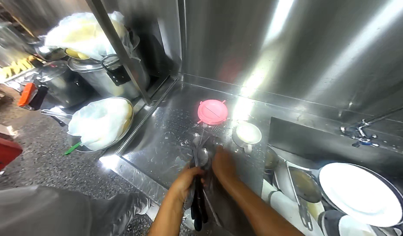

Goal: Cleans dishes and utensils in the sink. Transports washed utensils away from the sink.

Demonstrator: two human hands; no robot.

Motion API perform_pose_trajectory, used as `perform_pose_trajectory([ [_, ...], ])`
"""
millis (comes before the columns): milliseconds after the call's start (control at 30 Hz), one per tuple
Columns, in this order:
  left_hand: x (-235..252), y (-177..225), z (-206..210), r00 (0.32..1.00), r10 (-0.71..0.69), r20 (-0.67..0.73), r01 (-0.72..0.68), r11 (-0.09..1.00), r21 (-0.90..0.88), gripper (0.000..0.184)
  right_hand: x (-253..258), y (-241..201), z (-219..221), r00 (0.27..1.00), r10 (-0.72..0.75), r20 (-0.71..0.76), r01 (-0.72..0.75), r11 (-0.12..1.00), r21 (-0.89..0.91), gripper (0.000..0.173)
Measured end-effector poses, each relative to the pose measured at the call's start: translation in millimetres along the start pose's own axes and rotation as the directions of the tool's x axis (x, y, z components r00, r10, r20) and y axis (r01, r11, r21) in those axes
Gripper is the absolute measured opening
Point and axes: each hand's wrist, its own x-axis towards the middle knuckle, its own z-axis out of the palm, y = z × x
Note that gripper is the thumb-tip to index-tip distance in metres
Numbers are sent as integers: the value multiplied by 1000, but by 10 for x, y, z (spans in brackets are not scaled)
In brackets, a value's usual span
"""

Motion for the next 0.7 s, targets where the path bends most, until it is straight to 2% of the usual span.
perform_pose_trajectory([
  [133, -119, -78, -100, 999, -19, 39, 18, 999, 31, 12, -20, -33, 4, 998, 40, 39, -37, 997, -62, 42],
  [267, -264, -172, -135, 999, -24, 32, 23, 1000, 17, 13, 32, -32, -56, 992, 8, -129, 2, 997, 81, 46],
  [333, -332, -242, -140, 1000, -21, 19, 21, 1000, 15, 12, 186, -168, -89, 983, -3, -186, 31, 989, 147, 62],
  [400, -386, -303, -136, 1000, -2, 11, 1, 999, 41, 14, 389, -391, -102, 985, 2, -173, 7, 998, 55, 85],
  [433, -398, -326, -137, 1000, 10, 9, -11, 999, 52, 15, 479, -512, -80, 987, 3, -159, -7, 1000, -27, 88],
  [500, -411, -361, -140, 1000, 21, 5, -21, 998, 60, 14, 574, -721, -10, 995, 10, -98, -25, 987, -157, 73],
  [567, -408, -398, -143, 1000, 29, -5, -28, 998, 57, 10, 596, -855, 80, 997, 46, -54, -56, 980, -191, 48],
  [700, -388, -434, -157, 999, 32, 8, -33, 999, 40, 12, 589, -872, -3, 998, 47, 38, -42, 991, -124, 51],
])
